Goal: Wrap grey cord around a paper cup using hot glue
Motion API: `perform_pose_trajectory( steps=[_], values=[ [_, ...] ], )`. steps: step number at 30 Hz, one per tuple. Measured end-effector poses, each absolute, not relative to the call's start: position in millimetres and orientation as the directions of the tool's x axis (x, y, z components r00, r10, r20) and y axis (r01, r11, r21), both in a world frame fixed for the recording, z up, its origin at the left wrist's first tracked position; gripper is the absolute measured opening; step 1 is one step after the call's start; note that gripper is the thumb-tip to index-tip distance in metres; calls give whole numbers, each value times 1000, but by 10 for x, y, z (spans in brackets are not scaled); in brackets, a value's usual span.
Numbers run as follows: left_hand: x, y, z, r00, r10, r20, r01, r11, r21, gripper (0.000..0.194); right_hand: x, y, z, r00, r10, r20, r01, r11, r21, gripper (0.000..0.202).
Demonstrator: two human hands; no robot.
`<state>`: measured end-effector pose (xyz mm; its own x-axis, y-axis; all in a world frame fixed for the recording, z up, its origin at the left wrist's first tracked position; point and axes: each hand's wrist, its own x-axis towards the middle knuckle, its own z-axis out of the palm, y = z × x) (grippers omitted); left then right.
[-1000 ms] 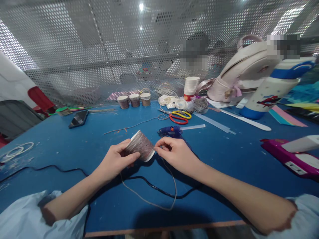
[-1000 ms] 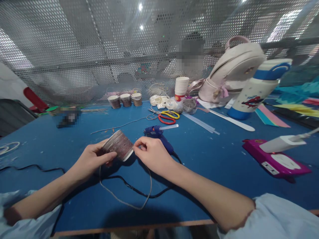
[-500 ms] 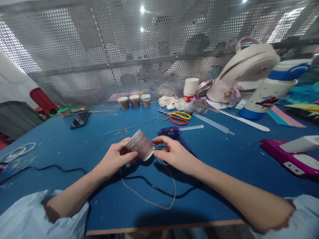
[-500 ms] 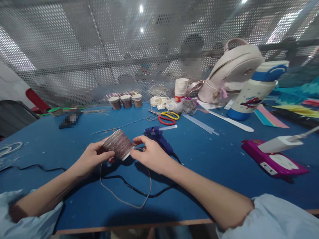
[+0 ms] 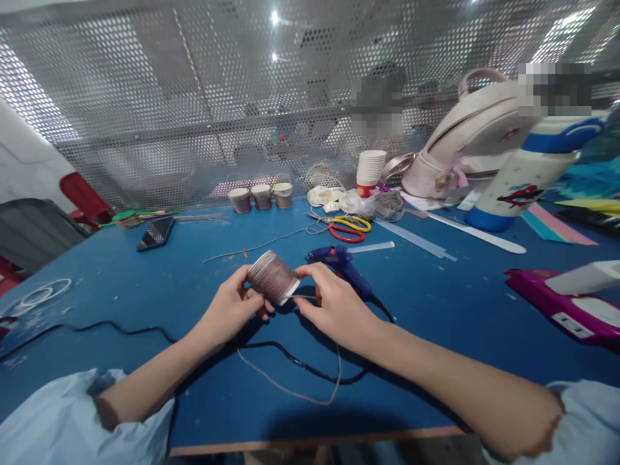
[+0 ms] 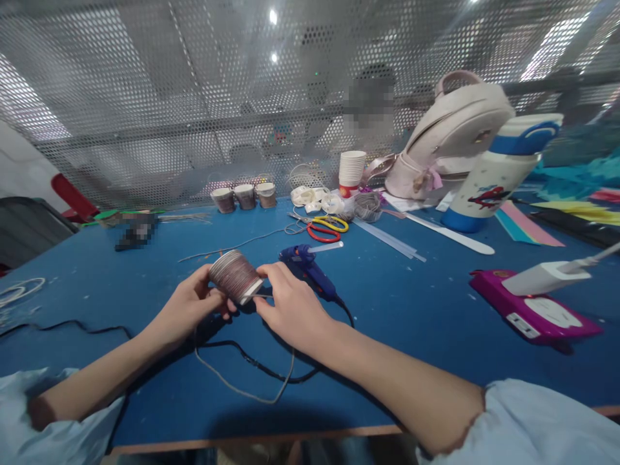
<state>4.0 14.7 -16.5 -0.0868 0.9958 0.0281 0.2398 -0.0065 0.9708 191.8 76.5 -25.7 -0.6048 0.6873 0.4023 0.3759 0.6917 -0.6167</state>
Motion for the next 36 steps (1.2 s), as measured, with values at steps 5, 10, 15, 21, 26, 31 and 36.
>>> perform_pose_trajectory(
  steps=[5,10,15,21,26,31,36],
  values=[
    [42,148,-152,-112,994,-19,260,47,965,28,1923,740,-260,-647,665,372,381,705,-598,30],
    [9,190,-160,-204,979,-10,326,77,942,30,1969,728,-206,-679,606,414,403,780,-479,28],
    [-54,205,-189,-235,971,32,341,52,939,30,2125,748,25,-707,483,516,331,871,-362,16],
    [-63,193,-162,-272,961,48,377,60,924,29,2614,947,358,-799,596,82,529,761,-377,43],
    [-28,180,-123,-275,960,48,396,67,916,29,2674,1338,230,-616,788,2,760,595,-260,44],
    [-42,185,-143,-266,961,75,435,50,899,30,2327,1507,-45,-640,767,-46,637,495,-591,28],
    [-64,210,-149,-296,951,91,435,49,899,29,2269,1330,-143,-579,812,77,524,443,-727,23]
  ],
)
